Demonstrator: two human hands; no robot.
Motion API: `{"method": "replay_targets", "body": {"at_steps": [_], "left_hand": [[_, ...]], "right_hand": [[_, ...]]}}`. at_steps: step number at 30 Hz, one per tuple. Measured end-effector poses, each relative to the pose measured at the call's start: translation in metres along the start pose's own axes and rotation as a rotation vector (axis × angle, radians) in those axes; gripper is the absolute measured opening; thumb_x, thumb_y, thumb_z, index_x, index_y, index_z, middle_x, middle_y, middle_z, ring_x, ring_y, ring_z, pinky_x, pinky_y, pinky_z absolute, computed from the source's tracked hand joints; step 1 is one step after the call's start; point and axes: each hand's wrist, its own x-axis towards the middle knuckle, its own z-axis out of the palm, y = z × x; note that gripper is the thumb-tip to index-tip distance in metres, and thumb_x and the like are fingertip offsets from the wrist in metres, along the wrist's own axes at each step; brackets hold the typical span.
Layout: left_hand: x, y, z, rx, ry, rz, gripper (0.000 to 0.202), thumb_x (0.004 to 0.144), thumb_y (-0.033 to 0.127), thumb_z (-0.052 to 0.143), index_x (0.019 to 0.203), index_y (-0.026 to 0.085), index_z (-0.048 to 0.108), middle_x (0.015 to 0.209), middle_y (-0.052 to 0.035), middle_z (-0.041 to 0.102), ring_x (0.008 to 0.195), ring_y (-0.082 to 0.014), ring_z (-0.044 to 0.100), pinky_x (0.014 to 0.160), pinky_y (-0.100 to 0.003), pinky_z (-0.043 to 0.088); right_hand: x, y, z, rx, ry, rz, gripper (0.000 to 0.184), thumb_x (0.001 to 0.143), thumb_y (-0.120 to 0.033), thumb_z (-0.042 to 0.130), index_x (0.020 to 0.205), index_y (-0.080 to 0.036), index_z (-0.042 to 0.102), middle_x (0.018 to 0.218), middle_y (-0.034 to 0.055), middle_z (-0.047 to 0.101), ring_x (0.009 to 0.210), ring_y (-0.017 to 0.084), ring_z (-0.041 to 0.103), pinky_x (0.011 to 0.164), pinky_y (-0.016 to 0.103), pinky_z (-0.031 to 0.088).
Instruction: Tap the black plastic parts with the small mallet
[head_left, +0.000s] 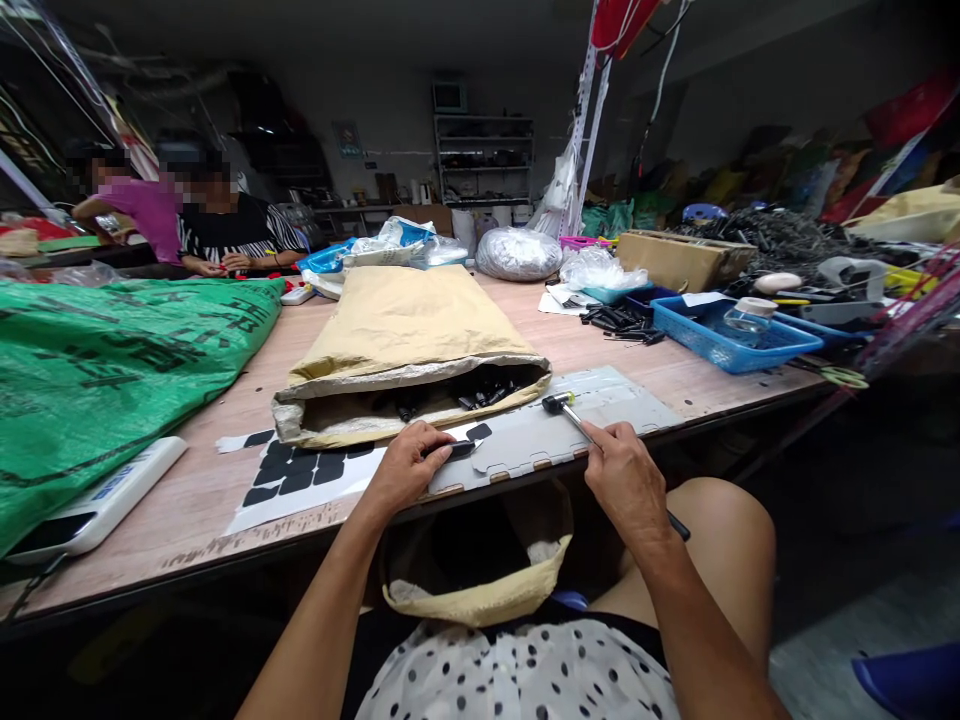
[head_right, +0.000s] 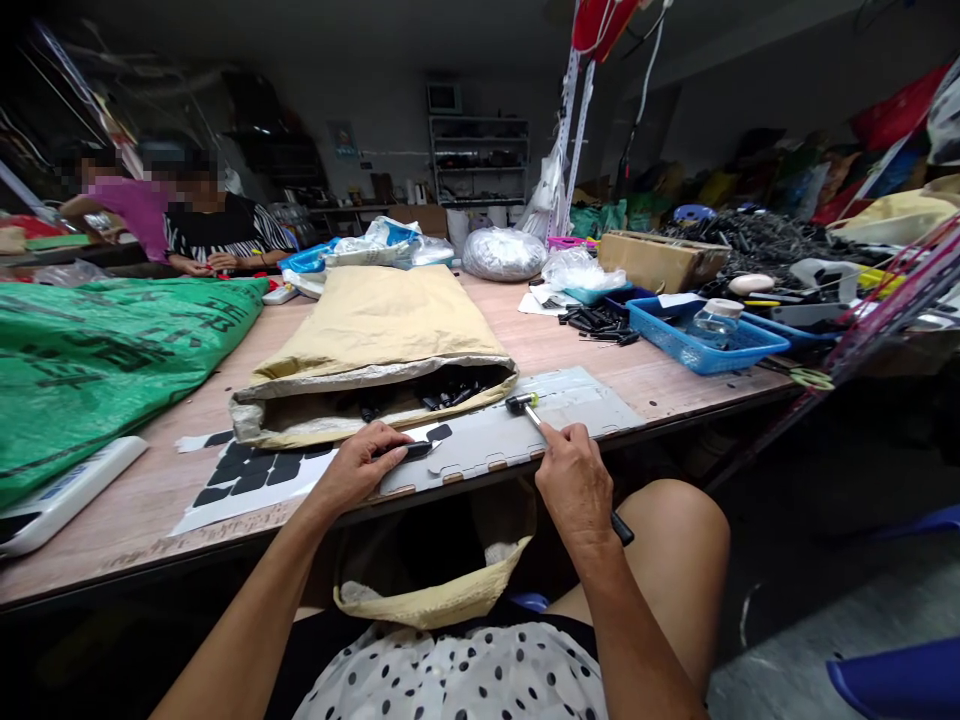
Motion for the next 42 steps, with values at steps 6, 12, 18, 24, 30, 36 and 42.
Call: {"method": "replay_targets", "body": {"at_steps": [6, 12, 18, 24, 30, 36, 42], "left_hand": [[0.000, -0.001, 0.001, -0.003, 0.012, 0.005, 0.022, 0.091, 0.028, 0.059, 0.099, 0.021, 0.078, 0.090, -0.0056, 0.066, 0.091, -0.0215, 0.061, 0.084, -0.036, 0.047], [-0.001, 0.000, -0.001, -0.033, 0.009, -0.007, 0.020, 0.087, 0.029, 0.065, 0.098, 0.021, 0.080, 0.088, -0.0048, 0.066, 0.087, -0.0208, 0.061, 0.079, -0.033, 0.048], [-0.001, -0.001, 0.000, -0.080, 0.013, -0.016, 0.020, 0.083, 0.025, 0.069, 0.099, 0.020, 0.081, 0.085, -0.0037, 0.064, 0.084, -0.0191, 0.060, 0.076, -0.032, 0.046], [0.000, -0.003, 0.003, -0.133, 0.026, -0.030, 0.020, 0.081, 0.024, 0.072, 0.097, 0.019, 0.083, 0.085, -0.0043, 0.064, 0.085, -0.0200, 0.061, 0.076, -0.032, 0.046], [0.000, -0.002, 0.003, -0.156, 0.053, -0.038, 0.017, 0.078, 0.021, 0.074, 0.092, 0.019, 0.083, 0.082, -0.0036, 0.064, 0.083, -0.0197, 0.062, 0.077, -0.032, 0.046], [0.000, 0.002, 0.002, -0.075, 0.035, -0.040, 0.019, 0.080, 0.021, 0.071, 0.094, 0.019, 0.083, 0.085, -0.0044, 0.066, 0.089, -0.0218, 0.061, 0.081, -0.034, 0.046], [-0.001, 0.006, 0.002, 0.021, 0.001, -0.062, 0.026, 0.075, 0.020, 0.073, 0.099, 0.021, 0.083, 0.088, -0.0043, 0.065, 0.090, -0.0230, 0.061, 0.081, -0.035, 0.048]], "right_hand": [[0.003, 0.003, -0.006, 0.198, -0.029, 0.034, 0.037, 0.093, -0.017, 0.051, 0.123, -0.021, 0.072, 0.103, 0.0070, 0.065, 0.090, 0.018, 0.062, 0.082, 0.029, 0.047], [-0.015, -0.029, -0.021, 0.676, -0.129, -0.131, 0.037, 0.096, -0.021, 0.048, 0.125, -0.019, 0.071, 0.107, 0.0084, 0.069, 0.099, 0.018, 0.064, 0.093, 0.029, 0.050], [-0.035, -0.069, -0.025, 0.838, -0.301, -0.270, 0.037, 0.099, -0.023, 0.047, 0.130, -0.023, 0.068, 0.099, 0.0061, 0.068, 0.091, 0.016, 0.064, 0.087, 0.031, 0.054], [-0.036, -0.081, -0.039, 0.816, -0.026, -0.385, 0.043, 0.101, -0.019, 0.045, 0.140, -0.029, 0.061, 0.110, 0.0074, 0.062, 0.103, 0.018, 0.062, 0.095, 0.033, 0.053], [-0.042, -0.077, -0.027, 0.649, -0.243, -0.402, 0.044, 0.101, -0.018, 0.040, 0.137, -0.023, 0.064, 0.087, 0.0048, 0.058, 0.078, 0.015, 0.060, 0.077, 0.028, 0.054], [-0.030, -0.075, -0.046, 0.767, -0.181, -0.369, 0.041, 0.102, -0.021, 0.043, 0.137, -0.022, 0.064, 0.094, 0.0053, 0.062, 0.089, 0.015, 0.061, 0.086, 0.028, 0.052], [-0.031, -0.061, -0.042, 0.780, -0.164, -0.279, 0.039, 0.101, -0.023, 0.047, 0.136, -0.023, 0.065, 0.096, 0.0041, 0.065, 0.088, 0.015, 0.061, 0.086, 0.029, 0.051]]}}
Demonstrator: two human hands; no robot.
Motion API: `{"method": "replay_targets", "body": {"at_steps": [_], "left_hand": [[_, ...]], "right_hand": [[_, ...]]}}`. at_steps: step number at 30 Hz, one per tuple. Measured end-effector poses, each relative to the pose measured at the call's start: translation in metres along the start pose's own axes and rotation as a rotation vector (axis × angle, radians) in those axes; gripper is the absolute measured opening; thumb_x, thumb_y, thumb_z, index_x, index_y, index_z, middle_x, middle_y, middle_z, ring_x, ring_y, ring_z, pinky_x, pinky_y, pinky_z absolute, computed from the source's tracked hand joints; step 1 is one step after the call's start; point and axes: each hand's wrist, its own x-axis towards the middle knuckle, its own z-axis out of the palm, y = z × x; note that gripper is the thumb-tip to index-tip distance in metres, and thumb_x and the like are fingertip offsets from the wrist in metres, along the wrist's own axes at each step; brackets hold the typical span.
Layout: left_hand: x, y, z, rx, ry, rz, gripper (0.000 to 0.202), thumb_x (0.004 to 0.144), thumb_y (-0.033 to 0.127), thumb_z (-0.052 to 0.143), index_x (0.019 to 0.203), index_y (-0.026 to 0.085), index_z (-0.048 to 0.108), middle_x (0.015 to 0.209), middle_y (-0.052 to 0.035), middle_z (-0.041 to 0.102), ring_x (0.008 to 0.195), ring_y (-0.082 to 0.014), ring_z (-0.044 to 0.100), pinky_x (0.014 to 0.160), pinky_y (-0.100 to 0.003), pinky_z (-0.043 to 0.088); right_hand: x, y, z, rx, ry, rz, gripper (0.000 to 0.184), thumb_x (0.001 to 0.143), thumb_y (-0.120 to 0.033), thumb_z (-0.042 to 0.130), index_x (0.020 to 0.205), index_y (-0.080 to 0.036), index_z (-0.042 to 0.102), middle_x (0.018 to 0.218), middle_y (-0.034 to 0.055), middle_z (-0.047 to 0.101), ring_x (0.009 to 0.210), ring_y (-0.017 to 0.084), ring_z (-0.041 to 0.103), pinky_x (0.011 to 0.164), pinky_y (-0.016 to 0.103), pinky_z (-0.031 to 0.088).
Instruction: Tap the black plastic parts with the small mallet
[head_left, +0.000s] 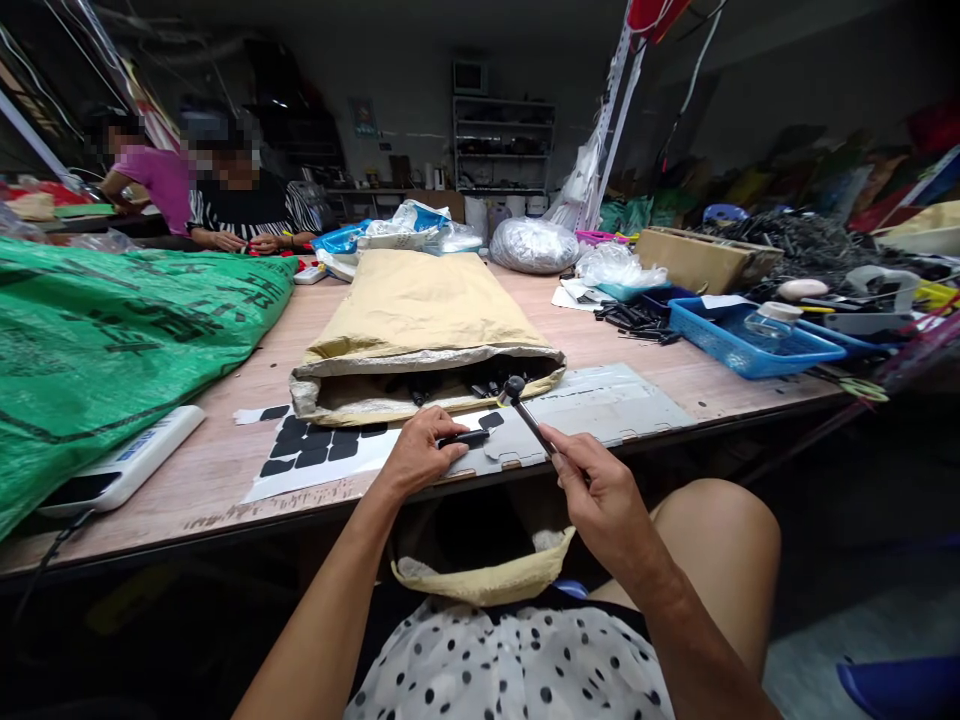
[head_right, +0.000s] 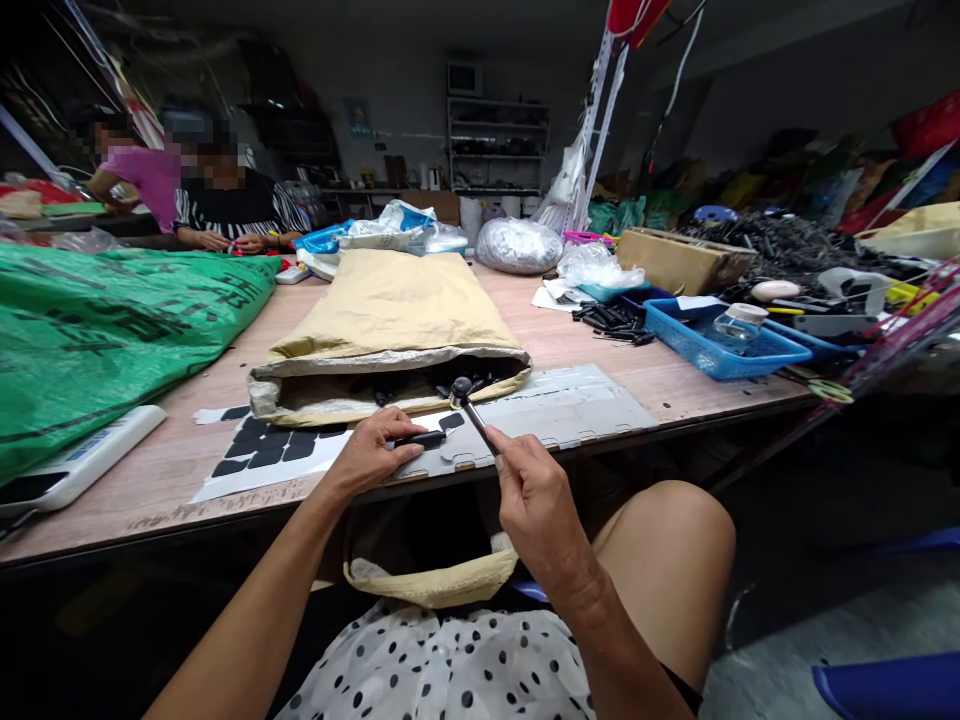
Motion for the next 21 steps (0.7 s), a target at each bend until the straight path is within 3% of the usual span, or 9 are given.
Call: {"method": "replay_targets", "body": {"at_steps": [8, 13, 18, 21], "left_hand": [[-0.001, -0.001, -0.001, -0.013, 0.037, -0.009, 0.034, 0.073, 0.025, 0.076, 0.106, 0.020, 0.072, 0.103, -0.0039, 0.071, 0.089, -0.0215, 0.061, 0.075, -0.033, 0.046], [0.000, 0.001, -0.001, -0.017, 0.030, 0.021, 0.015, 0.079, 0.025, 0.071, 0.093, 0.021, 0.072, 0.094, -0.0027, 0.070, 0.088, -0.0212, 0.061, 0.074, -0.032, 0.045], [0.001, -0.001, -0.001, -0.026, 0.023, 0.032, 0.014, 0.082, 0.027, 0.066, 0.092, 0.020, 0.073, 0.091, -0.0040, 0.067, 0.088, -0.0216, 0.060, 0.077, -0.034, 0.044], [0.001, -0.004, -0.001, -0.039, 0.026, 0.047, 0.014, 0.085, 0.028, 0.062, 0.092, 0.020, 0.072, 0.091, -0.0046, 0.066, 0.091, -0.0220, 0.060, 0.084, -0.036, 0.044]], "right_hand": [[-0.003, 0.009, -0.003, 0.007, 0.030, 0.040, 0.038, 0.100, -0.026, 0.049, 0.133, -0.022, 0.066, 0.099, 0.0054, 0.067, 0.092, 0.017, 0.063, 0.088, 0.031, 0.052], [-0.003, 0.010, -0.001, 0.018, 0.013, 0.043, 0.037, 0.100, -0.026, 0.049, 0.133, -0.023, 0.067, 0.103, 0.0058, 0.068, 0.097, 0.017, 0.064, 0.091, 0.032, 0.052], [-0.003, 0.009, 0.002, -0.003, 0.007, 0.022, 0.037, 0.100, -0.025, 0.048, 0.132, -0.023, 0.067, 0.102, 0.0057, 0.069, 0.097, 0.017, 0.064, 0.092, 0.032, 0.052], [-0.001, 0.015, -0.001, -0.129, 0.048, 0.018, 0.038, 0.099, -0.023, 0.047, 0.131, -0.022, 0.068, 0.102, 0.0066, 0.068, 0.096, 0.018, 0.064, 0.089, 0.031, 0.051]]}}
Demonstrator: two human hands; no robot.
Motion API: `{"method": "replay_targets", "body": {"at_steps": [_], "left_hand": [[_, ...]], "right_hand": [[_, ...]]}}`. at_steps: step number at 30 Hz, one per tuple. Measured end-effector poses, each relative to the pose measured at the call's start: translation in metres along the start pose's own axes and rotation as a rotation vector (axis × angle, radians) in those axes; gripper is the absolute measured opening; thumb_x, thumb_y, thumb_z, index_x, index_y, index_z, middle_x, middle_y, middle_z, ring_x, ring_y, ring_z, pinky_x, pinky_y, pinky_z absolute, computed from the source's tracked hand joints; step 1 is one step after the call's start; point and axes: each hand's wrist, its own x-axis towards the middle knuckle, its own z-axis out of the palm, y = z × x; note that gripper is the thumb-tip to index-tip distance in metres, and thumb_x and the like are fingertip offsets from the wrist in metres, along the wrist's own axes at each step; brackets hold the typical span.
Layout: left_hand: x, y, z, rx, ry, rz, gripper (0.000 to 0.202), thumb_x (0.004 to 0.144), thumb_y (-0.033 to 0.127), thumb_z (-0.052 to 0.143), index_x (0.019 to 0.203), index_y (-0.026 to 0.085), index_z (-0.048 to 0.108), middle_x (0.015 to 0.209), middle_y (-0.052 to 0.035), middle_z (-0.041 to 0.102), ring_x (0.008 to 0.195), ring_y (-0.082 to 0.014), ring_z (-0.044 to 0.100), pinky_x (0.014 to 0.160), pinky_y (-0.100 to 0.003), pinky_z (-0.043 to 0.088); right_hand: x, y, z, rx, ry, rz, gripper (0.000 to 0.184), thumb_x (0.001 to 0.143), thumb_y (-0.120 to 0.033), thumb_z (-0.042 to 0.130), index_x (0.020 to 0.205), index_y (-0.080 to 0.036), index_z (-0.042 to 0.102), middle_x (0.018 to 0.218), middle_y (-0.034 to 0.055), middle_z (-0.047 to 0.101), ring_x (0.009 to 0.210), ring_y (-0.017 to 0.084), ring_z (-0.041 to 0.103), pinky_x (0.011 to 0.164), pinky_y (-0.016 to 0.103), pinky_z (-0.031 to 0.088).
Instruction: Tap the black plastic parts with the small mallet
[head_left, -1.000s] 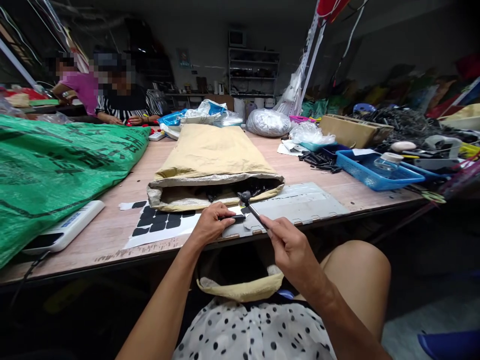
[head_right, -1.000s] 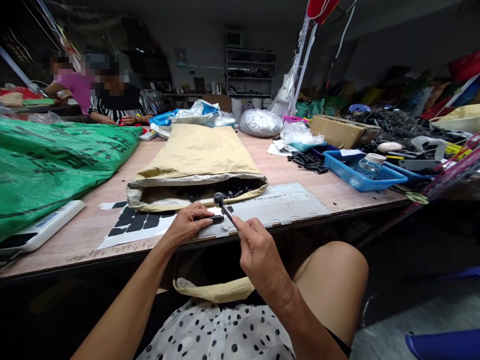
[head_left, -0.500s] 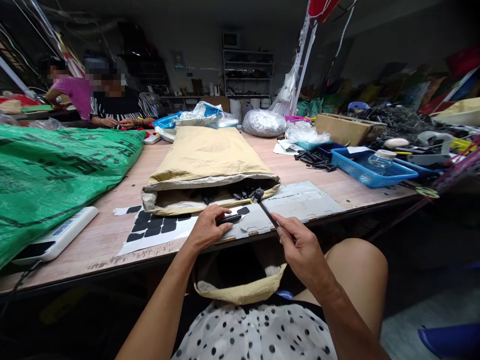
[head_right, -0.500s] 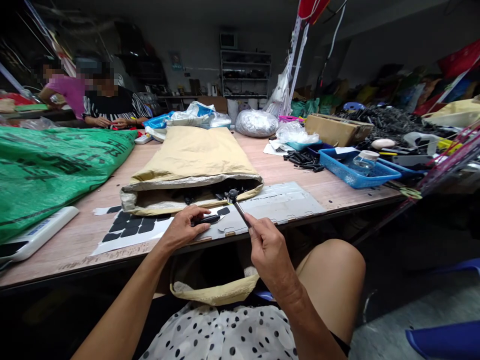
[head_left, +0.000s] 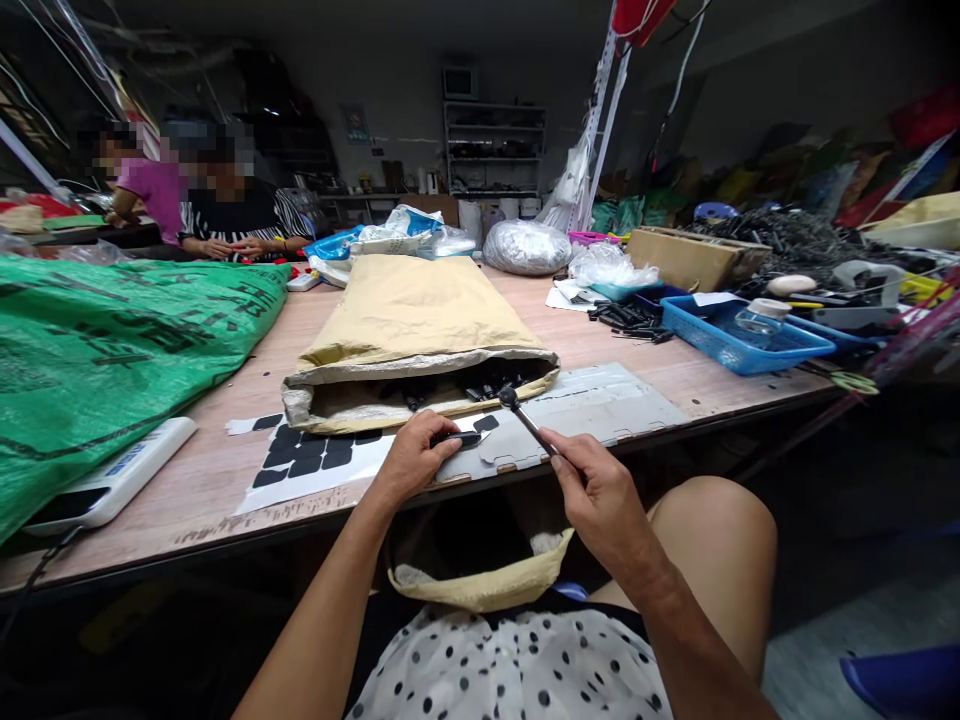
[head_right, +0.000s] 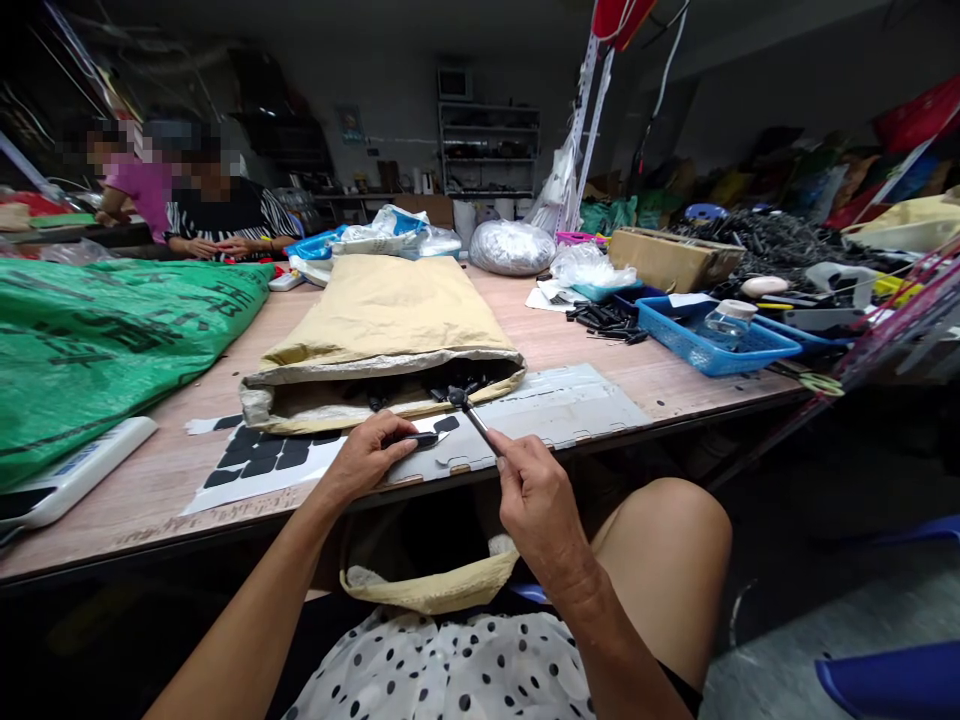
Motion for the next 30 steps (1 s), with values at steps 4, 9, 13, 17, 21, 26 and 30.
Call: {"method": "replay_targets", "body": {"at_steps": [4, 9, 13, 17, 21, 26, 30], "left_hand": [[0.000, -0.001, 0.000, -0.029, 0.013, 0.028, 0.016, 0.089, 0.029, 0.059, 0.095, 0.020, 0.070, 0.095, -0.0048, 0.065, 0.093, -0.0220, 0.060, 0.087, -0.036, 0.045], [-0.001, -0.002, -0.001, -0.045, 0.014, 0.041, 0.016, 0.090, 0.030, 0.058, 0.100, 0.021, 0.068, 0.099, -0.0047, 0.067, 0.097, -0.0225, 0.060, 0.091, -0.036, 0.045], [0.001, -0.003, -0.001, -0.005, -0.002, 0.047, 0.023, 0.097, 0.035, 0.050, 0.095, 0.020, 0.067, 0.097, -0.0052, 0.068, 0.094, -0.0226, 0.060, 0.088, -0.036, 0.045], [0.002, -0.003, -0.001, 0.050, -0.022, 0.060, 0.038, 0.101, 0.041, 0.039, 0.077, 0.021, 0.060, 0.083, -0.0041, 0.064, 0.082, -0.0210, 0.056, 0.083, -0.036, 0.044], [0.003, -0.002, -0.001, 0.064, -0.018, 0.062, 0.041, 0.102, 0.041, 0.036, 0.068, 0.021, 0.050, 0.075, -0.0024, 0.058, 0.077, -0.0200, 0.052, 0.083, -0.036, 0.043], [0.002, 0.002, -0.002, 0.073, -0.021, 0.055, 0.043, 0.101, 0.042, 0.036, 0.065, 0.021, 0.048, 0.072, -0.0022, 0.058, 0.076, -0.0203, 0.052, 0.081, -0.035, 0.043], [0.002, 0.005, -0.003, 0.076, -0.038, 0.056, 0.044, 0.101, 0.042, 0.035, 0.066, 0.021, 0.051, 0.072, -0.0022, 0.060, 0.076, -0.0204, 0.052, 0.080, -0.035, 0.043]], "right_hand": [[0.010, 0.020, -0.009, -0.384, 0.048, 0.132, 0.038, 0.095, -0.017, 0.049, 0.126, -0.022, 0.071, 0.101, 0.0066, 0.067, 0.092, 0.020, 0.063, 0.082, 0.032, 0.048], [0.025, 0.049, -0.020, -0.719, 0.070, 0.267, 0.035, 0.092, -0.015, 0.054, 0.121, -0.022, 0.074, 0.102, 0.0088, 0.066, 0.085, 0.020, 0.059, 0.072, 0.031, 0.040], [0.031, 0.059, -0.019, -0.720, 0.079, 0.299, 0.036, 0.093, -0.017, 0.053, 0.122, -0.023, 0.073, 0.101, 0.0093, 0.065, 0.086, 0.019, 0.058, 0.072, 0.031, 0.039], [0.032, 0.058, -0.016, -0.691, 0.076, 0.334, 0.036, 0.094, -0.017, 0.053, 0.124, -0.023, 0.073, 0.105, 0.0095, 0.063, 0.089, 0.020, 0.058, 0.073, 0.031, 0.039], [0.031, 0.058, -0.015, -0.681, 0.080, 0.343, 0.036, 0.095, -0.017, 0.052, 0.124, -0.023, 0.073, 0.104, 0.0091, 0.062, 0.089, 0.019, 0.059, 0.073, 0.030, 0.039], [0.030, 0.061, -0.015, -0.696, 0.103, 0.305, 0.035, 0.095, -0.017, 0.051, 0.123, -0.023, 0.073, 0.104, 0.0091, 0.063, 0.087, 0.019, 0.058, 0.072, 0.030, 0.039], [0.030, 0.063, -0.014, -0.708, 0.103, 0.294, 0.036, 0.095, -0.017, 0.051, 0.123, -0.023, 0.073, 0.104, 0.0090, 0.064, 0.087, 0.019, 0.058, 0.072, 0.031, 0.040]]}}
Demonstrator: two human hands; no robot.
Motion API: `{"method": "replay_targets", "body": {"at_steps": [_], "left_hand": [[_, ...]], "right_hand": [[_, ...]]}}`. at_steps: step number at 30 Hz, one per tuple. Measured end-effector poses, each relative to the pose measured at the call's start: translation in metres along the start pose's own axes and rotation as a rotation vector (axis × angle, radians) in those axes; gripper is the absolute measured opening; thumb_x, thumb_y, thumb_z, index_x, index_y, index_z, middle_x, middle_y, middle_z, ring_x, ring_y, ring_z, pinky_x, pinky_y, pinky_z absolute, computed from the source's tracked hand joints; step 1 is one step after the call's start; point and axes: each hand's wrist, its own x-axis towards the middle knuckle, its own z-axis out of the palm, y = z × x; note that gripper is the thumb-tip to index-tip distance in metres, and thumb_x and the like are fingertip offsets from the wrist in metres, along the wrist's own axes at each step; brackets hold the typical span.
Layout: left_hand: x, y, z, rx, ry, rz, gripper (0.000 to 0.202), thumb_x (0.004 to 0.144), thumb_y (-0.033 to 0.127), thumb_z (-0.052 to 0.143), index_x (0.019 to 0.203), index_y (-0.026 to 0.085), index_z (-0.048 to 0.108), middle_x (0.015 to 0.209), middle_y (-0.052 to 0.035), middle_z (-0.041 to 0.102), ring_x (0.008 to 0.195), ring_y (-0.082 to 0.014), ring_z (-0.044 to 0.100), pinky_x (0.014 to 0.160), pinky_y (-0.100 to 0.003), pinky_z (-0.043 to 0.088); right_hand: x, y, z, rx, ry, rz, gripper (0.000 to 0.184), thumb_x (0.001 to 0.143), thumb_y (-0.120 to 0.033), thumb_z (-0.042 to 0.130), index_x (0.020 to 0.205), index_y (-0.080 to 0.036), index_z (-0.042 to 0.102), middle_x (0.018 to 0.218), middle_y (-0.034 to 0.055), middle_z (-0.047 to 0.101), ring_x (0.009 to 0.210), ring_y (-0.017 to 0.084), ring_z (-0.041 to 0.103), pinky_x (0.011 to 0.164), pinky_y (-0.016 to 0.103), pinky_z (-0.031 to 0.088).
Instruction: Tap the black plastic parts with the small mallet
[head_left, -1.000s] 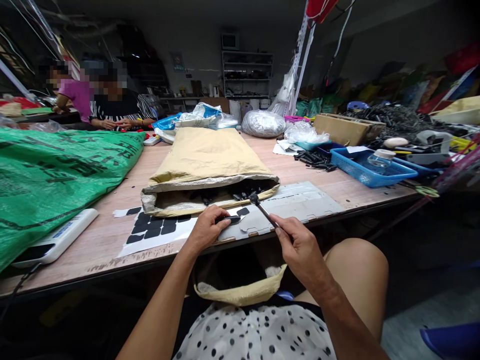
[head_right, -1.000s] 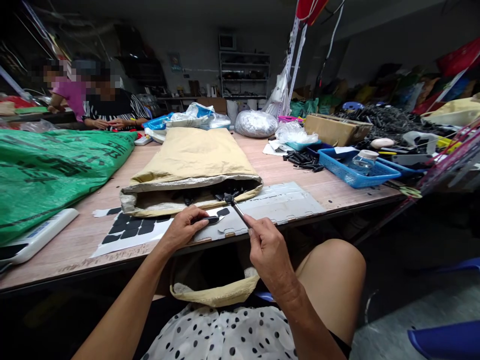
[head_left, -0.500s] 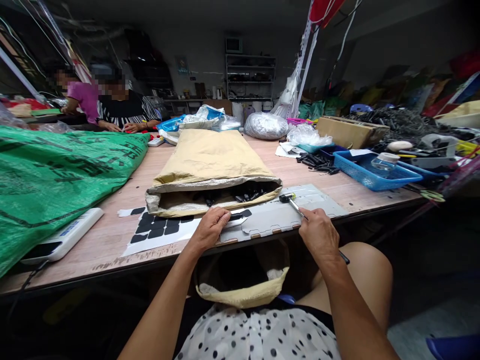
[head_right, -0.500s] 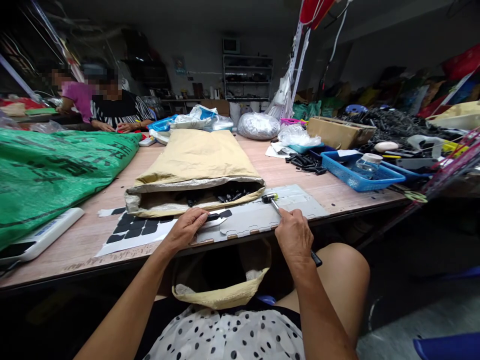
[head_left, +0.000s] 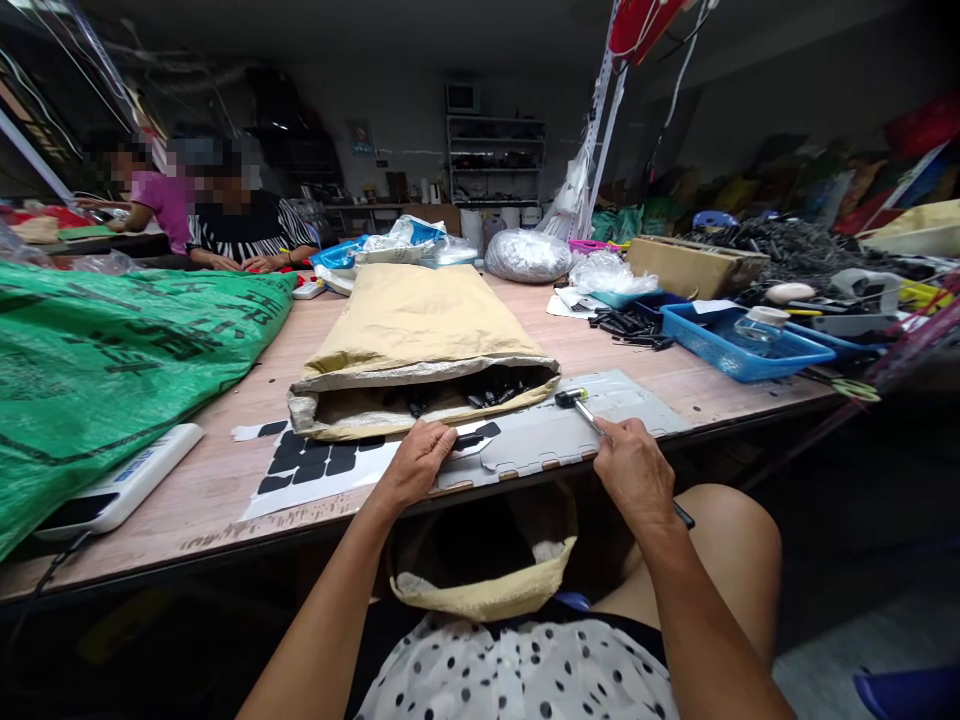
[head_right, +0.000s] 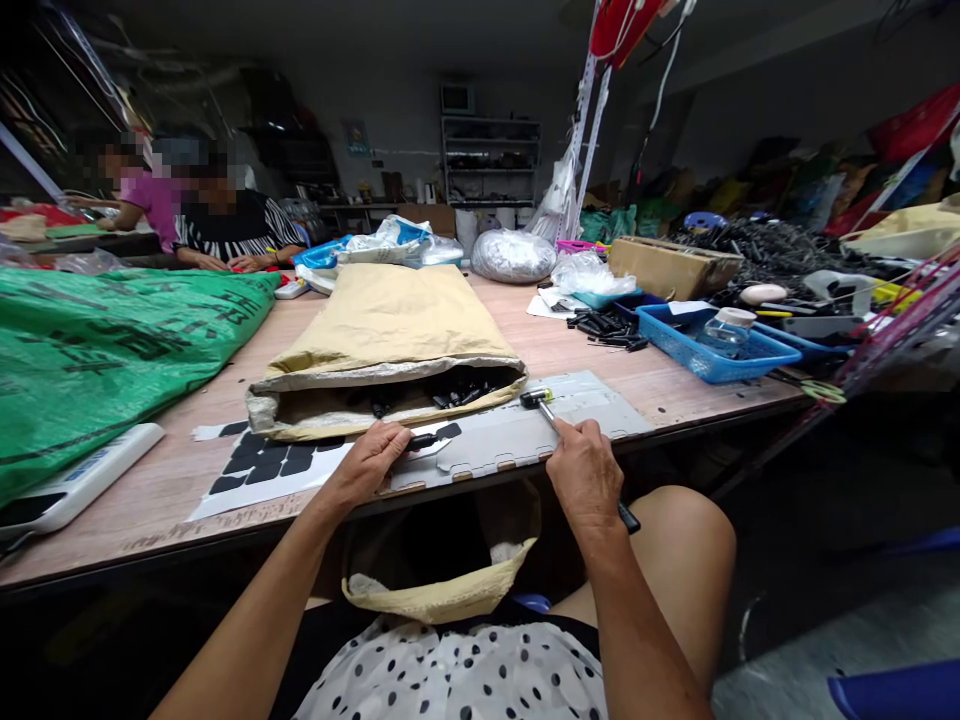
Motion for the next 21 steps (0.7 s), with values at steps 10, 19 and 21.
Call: {"method": "replay_targets", "body": {"at_steps": [10, 19, 21], "left_hand": [[-0.005, 0.009, -0.003, -0.009, 0.061, 0.043, 0.041, 0.102, 0.039, 0.039, 0.069, 0.021, 0.053, 0.072, -0.0020, 0.060, 0.075, -0.0197, 0.053, 0.082, -0.035, 0.042], [-0.080, 0.037, 0.053, 0.019, -0.275, -0.032, 0.029, 0.103, 0.039, 0.043, 0.111, 0.027, 0.068, 0.104, -0.0085, 0.073, 0.096, -0.0234, 0.068, 0.084, -0.033, 0.050], [-0.095, 0.028, 0.075, 0.175, -0.411, -0.255, 0.028, 0.099, 0.036, 0.045, 0.104, 0.026, 0.070, 0.100, -0.0099, 0.075, 0.094, -0.0272, 0.071, 0.079, -0.036, 0.050]], "right_hand": [[0.000, 0.000, -0.001, -0.006, 0.013, -0.009, 0.036, 0.094, -0.017, 0.051, 0.122, -0.023, 0.073, 0.102, 0.0082, 0.064, 0.085, 0.018, 0.058, 0.071, 0.030, 0.040], [-0.001, 0.000, 0.001, 0.010, 0.037, -0.019, 0.037, 0.091, -0.016, 0.053, 0.121, -0.024, 0.073, 0.101, 0.0079, 0.064, 0.087, 0.019, 0.058, 0.073, 0.029, 0.042], [-0.001, 0.000, 0.001, 0.006, 0.039, -0.025, 0.037, 0.091, -0.015, 0.053, 0.122, -0.024, 0.072, 0.101, 0.0080, 0.064, 0.086, 0.018, 0.057, 0.074, 0.030, 0.042]]}}
